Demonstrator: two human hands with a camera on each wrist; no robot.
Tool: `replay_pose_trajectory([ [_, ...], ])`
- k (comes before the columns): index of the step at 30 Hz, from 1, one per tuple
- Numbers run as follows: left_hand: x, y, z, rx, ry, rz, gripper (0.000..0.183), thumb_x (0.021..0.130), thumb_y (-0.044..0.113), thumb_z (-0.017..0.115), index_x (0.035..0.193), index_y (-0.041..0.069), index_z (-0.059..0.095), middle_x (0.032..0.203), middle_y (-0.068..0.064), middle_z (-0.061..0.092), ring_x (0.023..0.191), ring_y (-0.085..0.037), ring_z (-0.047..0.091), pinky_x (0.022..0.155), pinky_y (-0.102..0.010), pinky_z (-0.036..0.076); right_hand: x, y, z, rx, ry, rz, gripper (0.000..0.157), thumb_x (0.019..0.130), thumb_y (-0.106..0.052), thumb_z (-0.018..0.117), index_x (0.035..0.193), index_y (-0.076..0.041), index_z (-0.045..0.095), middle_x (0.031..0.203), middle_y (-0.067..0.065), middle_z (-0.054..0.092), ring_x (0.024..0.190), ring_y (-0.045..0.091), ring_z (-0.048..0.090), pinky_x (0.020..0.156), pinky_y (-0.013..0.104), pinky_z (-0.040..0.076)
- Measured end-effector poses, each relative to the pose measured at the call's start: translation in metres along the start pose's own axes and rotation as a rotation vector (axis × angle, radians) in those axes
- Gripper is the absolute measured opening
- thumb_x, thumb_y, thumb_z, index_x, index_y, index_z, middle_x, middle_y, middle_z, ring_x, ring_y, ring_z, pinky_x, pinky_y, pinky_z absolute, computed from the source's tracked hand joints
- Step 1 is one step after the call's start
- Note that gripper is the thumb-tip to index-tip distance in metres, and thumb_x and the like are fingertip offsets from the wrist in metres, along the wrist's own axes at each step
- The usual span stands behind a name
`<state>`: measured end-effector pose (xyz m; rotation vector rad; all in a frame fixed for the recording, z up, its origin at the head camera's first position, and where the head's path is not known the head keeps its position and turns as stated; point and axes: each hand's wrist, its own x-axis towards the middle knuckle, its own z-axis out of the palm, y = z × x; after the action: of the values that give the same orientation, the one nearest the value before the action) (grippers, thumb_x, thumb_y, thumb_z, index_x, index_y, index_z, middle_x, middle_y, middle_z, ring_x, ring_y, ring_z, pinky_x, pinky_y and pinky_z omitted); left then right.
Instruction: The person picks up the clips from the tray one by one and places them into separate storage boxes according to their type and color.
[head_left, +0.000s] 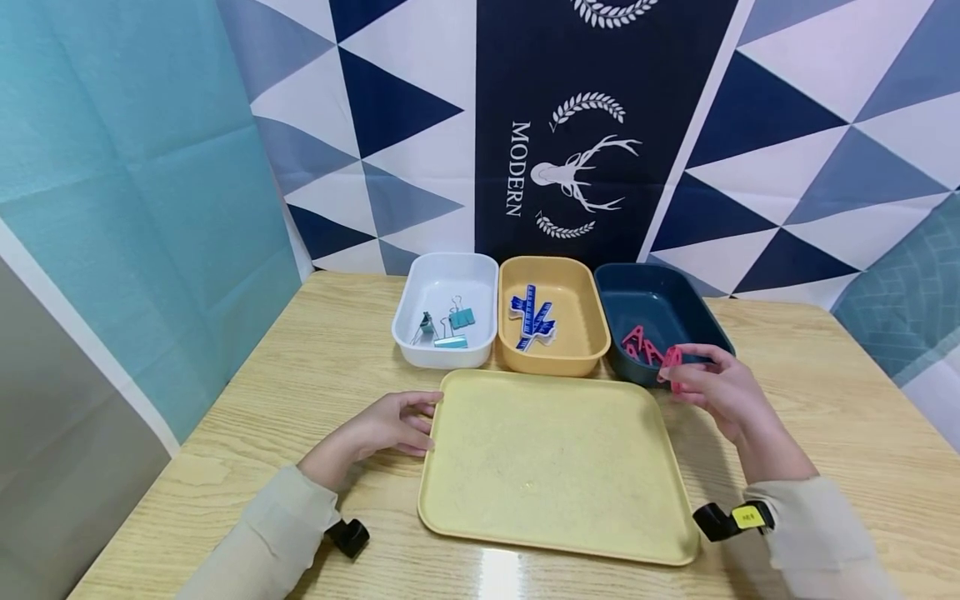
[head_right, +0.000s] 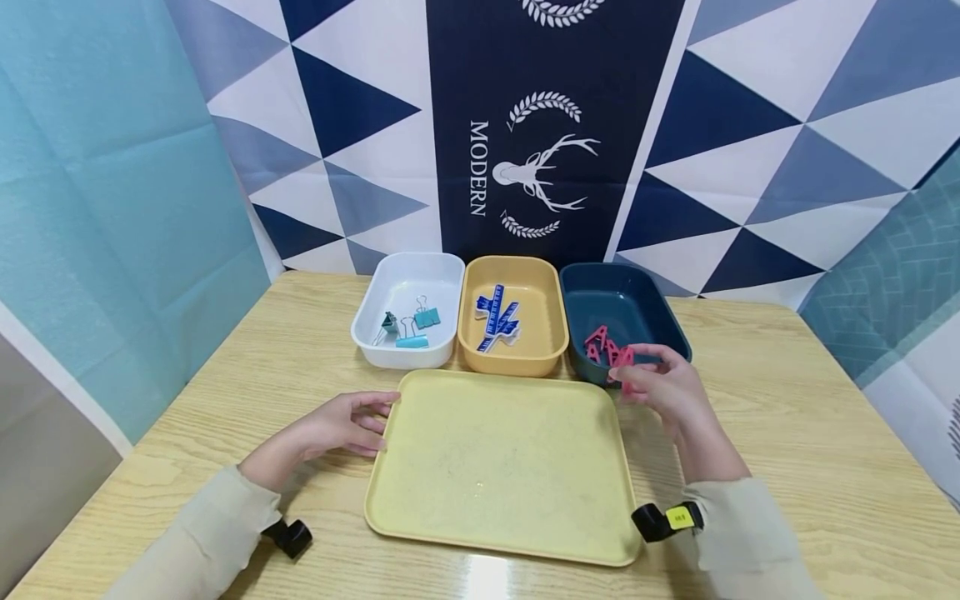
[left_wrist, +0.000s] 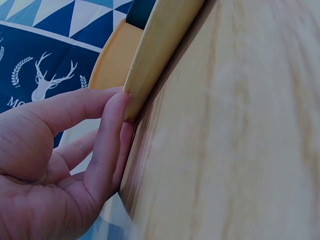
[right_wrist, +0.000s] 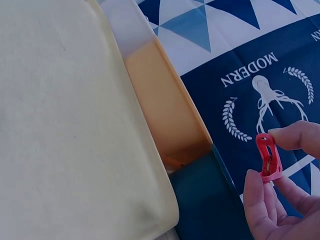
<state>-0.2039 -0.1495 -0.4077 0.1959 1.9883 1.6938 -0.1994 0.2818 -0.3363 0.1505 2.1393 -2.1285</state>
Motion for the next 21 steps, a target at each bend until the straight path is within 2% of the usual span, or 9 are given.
replay_pose_trajectory([
  [6, -0.001, 0.002, 0.001, 0.0, 0.003, -0.004, 0.071, 0.075, -0.014, 0.068, 0.138, -0.001, 0.041, 0.121, -0.019, 0.047, 0.088, -0.021, 0.06, 0.073, -0.038, 0.058, 0.006, -0.004, -0.003, 0.015, 0.058, 0.016, 0.036, 0.083, -0.009, 0.07, 0.109, -0.012, 0.045, 0.077, -0.003, 0.065, 0.063, 0.013, 0.062, 0.065, 0.027, 0.058],
  [14, -0.002, 0.003, 0.001, 0.007, 0.002, -0.004, 0.07, 0.075, -0.014, 0.068, 0.139, 0.0, 0.041, 0.121, -0.019, 0.047, 0.088, -0.021, 0.06, 0.073, -0.038, 0.058, 0.016, -0.008, -0.011, 0.077, 0.112, 0.011, 0.038, 0.081, -0.005, 0.071, 0.107, -0.011, 0.044, 0.074, -0.003, 0.065, 0.058, 0.013, 0.06, 0.061, 0.023, 0.058],
  [21, -0.002, 0.002, 0.0, 0.008, -0.001, -0.003, 0.07, 0.075, -0.013, 0.068, 0.139, 0.0, 0.041, 0.12, -0.019, 0.046, 0.089, -0.021, 0.059, 0.073, -0.038, 0.058, 0.025, -0.012, -0.015, 0.083, 0.153, 0.035, 0.042, 0.078, -0.01, 0.075, 0.106, -0.012, 0.044, 0.076, -0.004, 0.064, 0.062, 0.012, 0.062, 0.064, 0.023, 0.057],
])
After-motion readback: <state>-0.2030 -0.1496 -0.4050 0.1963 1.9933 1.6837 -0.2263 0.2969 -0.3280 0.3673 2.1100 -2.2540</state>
